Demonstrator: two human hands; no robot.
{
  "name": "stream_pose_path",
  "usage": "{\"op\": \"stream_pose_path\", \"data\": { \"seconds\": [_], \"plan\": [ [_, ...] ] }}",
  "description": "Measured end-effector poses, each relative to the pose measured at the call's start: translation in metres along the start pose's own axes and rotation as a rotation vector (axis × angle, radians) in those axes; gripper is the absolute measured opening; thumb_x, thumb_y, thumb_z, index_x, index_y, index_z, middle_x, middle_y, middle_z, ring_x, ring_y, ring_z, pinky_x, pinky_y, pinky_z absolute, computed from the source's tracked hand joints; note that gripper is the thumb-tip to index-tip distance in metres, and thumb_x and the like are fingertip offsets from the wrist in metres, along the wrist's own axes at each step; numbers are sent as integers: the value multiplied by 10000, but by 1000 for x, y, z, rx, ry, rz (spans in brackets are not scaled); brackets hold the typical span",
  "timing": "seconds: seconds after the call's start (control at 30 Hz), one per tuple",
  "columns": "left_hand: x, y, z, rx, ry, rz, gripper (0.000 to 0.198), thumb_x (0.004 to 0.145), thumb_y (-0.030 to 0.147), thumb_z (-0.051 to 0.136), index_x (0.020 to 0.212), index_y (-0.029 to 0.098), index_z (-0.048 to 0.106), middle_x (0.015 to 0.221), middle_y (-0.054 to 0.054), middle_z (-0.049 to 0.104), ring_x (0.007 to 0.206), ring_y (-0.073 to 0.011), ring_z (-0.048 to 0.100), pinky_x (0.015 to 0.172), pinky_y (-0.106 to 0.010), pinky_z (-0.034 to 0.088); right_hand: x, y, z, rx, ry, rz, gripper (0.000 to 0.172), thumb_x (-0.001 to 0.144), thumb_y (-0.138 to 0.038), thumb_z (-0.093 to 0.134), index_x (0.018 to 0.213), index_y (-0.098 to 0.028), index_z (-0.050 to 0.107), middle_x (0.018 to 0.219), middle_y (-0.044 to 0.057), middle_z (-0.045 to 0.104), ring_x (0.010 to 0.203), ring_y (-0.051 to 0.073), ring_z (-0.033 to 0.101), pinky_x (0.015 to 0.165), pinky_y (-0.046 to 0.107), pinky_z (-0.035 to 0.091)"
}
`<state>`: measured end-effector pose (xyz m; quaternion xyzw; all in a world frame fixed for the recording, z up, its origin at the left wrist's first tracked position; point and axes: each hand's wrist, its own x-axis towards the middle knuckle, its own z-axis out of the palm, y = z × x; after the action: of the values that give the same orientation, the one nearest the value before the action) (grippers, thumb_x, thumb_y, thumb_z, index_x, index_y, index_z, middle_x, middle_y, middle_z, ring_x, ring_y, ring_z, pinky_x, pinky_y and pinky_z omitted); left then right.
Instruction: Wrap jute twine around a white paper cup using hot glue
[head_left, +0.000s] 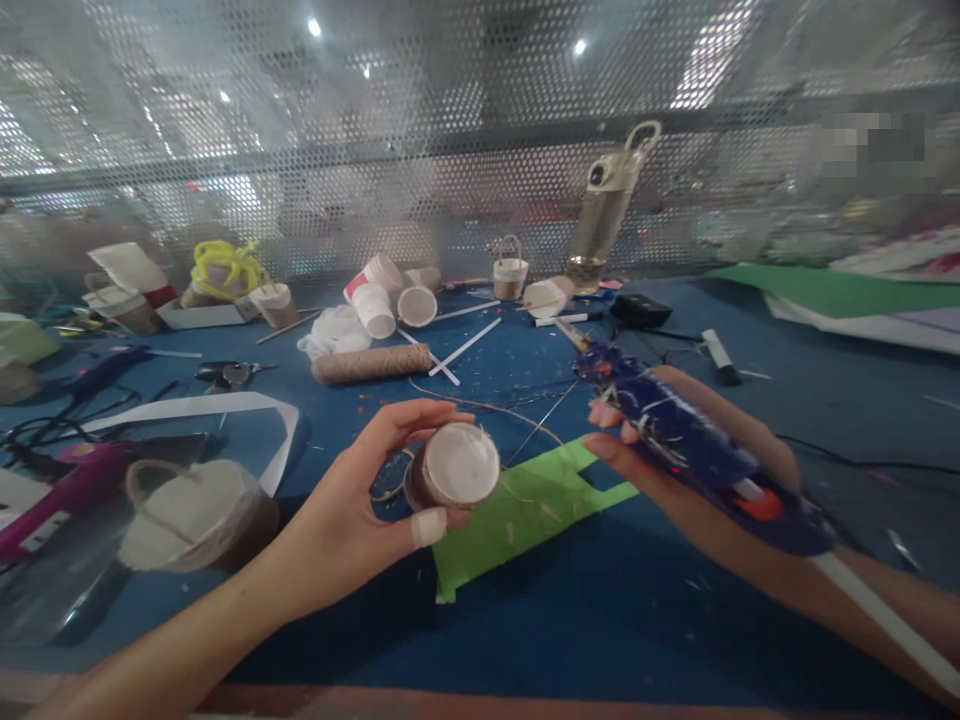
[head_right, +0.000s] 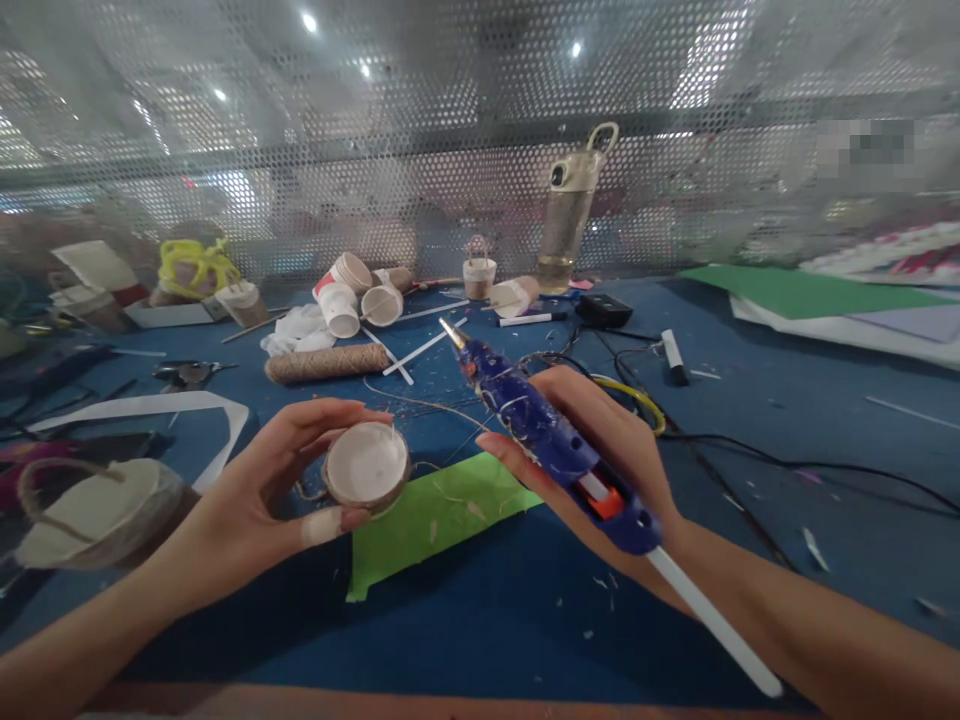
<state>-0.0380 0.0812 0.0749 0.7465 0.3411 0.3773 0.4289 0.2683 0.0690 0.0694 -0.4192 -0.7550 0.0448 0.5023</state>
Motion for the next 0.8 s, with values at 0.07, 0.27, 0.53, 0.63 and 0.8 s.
{"op": "stream_pose_path", "data": {
  "seconds": [0.07, 0.27, 0.53, 0.63, 0.8],
  "plan": [
    [1, -2, -1, 42, -21, -2, 601, 910, 348, 879, 1404, 445, 551, 1502, 24, 659, 1360, -231, 643, 1207, -411, 479, 3, 8, -6, -109, -57, -108, 174, 956, -222, 739, 994, -319, 599, 978, -6, 701, 824, 219, 707, 750, 377, 540],
    [3, -8, -7, 12, -40, -4, 680, 902, 324, 879, 1472, 461, 534, 1570, -6, 581, 1449, -281, 573, 1254, -472, 454, -7, 28, -14, -241, -413, -100, 200, 908, -101, 572, 1024, -261, 598, 969, 27, 689, 789, 204, 696, 672, 341, 537],
    [10, -7, -6, -413, 131, 21, 663, 813, 212, 947, 1386, 396, 668, 1383, 0, 717, 1309, -214, 684, 1157, -352, 562, -19, 34, -15, -231, -574, 37, 398, 855, -92, 579, 1202, -265, 672, 1179, 74, 736, 1045, 263, 763, 907, 437, 610],
    [12, 0, -5, -523, 184, -5, 520, 838, 196, 918, 1298, 341, 724, 1241, 1, 771, 1171, -173, 750, 1030, -262, 624, -15, 35, -20, -194, -651, 99, 421, 889, -157, 599, 1284, -275, 684, 1285, 87, 725, 1142, 279, 752, 988, 467, 610],
    [11, 1, -6, -527, 189, -14, 492, 888, 168, 875, 1319, 341, 710, 1230, 6, 762, 1143, -149, 756, 1012, -232, 624, 0, 26, -32, -191, -784, 138, 468, 898, -248, 619, 1357, -271, 704, 1383, 117, 717, 1233, 332, 741, 1066, 527, 608]
  ]
}}
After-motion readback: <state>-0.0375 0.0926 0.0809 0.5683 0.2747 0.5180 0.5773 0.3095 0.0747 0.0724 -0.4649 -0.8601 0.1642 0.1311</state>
